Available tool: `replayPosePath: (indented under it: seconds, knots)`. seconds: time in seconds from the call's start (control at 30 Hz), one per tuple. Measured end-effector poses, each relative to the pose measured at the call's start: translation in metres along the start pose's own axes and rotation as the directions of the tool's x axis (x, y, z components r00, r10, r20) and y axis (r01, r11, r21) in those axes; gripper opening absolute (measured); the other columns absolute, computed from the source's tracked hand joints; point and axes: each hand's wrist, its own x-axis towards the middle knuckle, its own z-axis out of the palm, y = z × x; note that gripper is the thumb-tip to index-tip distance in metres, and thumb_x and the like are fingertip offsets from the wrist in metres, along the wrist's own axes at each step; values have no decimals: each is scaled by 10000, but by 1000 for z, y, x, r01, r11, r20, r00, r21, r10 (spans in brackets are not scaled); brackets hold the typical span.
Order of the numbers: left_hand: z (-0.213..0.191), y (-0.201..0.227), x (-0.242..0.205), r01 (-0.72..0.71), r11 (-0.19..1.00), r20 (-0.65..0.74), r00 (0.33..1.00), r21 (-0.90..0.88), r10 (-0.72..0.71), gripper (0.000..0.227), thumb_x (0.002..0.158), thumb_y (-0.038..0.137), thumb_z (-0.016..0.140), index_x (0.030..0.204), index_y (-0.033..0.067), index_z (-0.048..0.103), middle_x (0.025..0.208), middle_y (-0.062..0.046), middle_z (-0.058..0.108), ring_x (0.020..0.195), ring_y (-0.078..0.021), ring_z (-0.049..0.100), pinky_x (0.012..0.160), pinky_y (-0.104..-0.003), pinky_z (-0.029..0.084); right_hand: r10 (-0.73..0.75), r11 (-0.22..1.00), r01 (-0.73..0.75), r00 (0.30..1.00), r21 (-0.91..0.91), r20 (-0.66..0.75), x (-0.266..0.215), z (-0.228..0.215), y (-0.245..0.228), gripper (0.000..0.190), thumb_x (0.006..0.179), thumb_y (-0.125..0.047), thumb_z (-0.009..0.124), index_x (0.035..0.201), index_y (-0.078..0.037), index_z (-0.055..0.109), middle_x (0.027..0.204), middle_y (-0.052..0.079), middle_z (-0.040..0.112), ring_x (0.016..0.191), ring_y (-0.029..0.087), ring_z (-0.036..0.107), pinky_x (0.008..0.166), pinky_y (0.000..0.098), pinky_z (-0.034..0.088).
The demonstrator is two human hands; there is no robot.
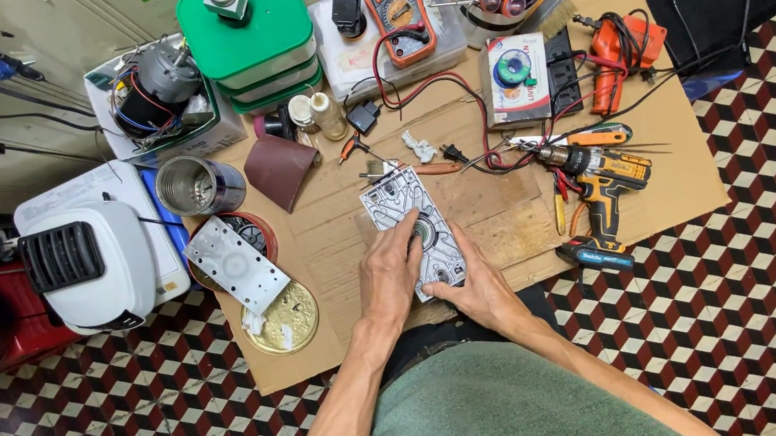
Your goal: Assembling, lubricating, and testing a jigsaw power tool on a workshop bench.
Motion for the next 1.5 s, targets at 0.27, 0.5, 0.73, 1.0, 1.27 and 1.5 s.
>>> replayPosePath:
  seconds: [0.27,0.5,0.73,1.0,1.27,1.5]
  knots:
    - [1,-5,-11,-90,995,-77,993,-34,87,421,888,79,745,1299,73,652,1115,-149,686,969,-327,689,819,-408,565,-49,999,49,999,-2,-16,0,1,3,1094,738,-329,864,1577,-35,227,1563,265,377,1423,375,429,1133,426,389]
    - [6,-6,-12,125,976,-111,983,-178,-146,320,846,127,800,1141,59,700,1139,-112,644,760,-233,653,664,-333,557,-1,1000,1,1000,-7,-1,-3,0,-7,1086,735,-337,855,1581,-57,235,1544,249,410,1397,362,470,1112,419,419]
    - [19,-16,-11,105,976,-171,976,-189,-138,194,849,115,804,1018,40,747,1066,-107,658,813,-232,646,689,-347,538,-30,1000,30,999,-7,-28,-2,1,-3,1091,733,-326,868,1575,-47,234,1552,246,414,1396,352,475,1104,420,426]
    - [21,-22,-16,42,980,-171,982,-192,-75,240,870,89,778,1107,53,761,1117,-131,645,947,-261,663,789,-354,548,18,1000,-18,1000,22,-15,-3,1,-8,1098,720,-312,860,1582,-58,230,1496,231,490,1336,322,552,1071,401,463]
    - [20,-18,-10,20,978,-204,977,-208,-64,323,811,100,816,1111,24,724,1115,-156,633,1011,-310,651,837,-392,539,5,999,-4,1000,50,-24,-3,1,-10,1095,711,-302,857,1580,-57,236,1483,221,510,1316,309,572,1064,394,471]
    - [26,-23,-12,53,979,-214,972,-196,-96,189,853,95,799,1029,49,747,1073,-136,646,958,-300,671,821,-389,542,4,999,-4,1000,36,-21,-2,0,-9,1095,715,-310,867,1579,-64,241,1493,222,498,1325,311,557,1070,400,460]
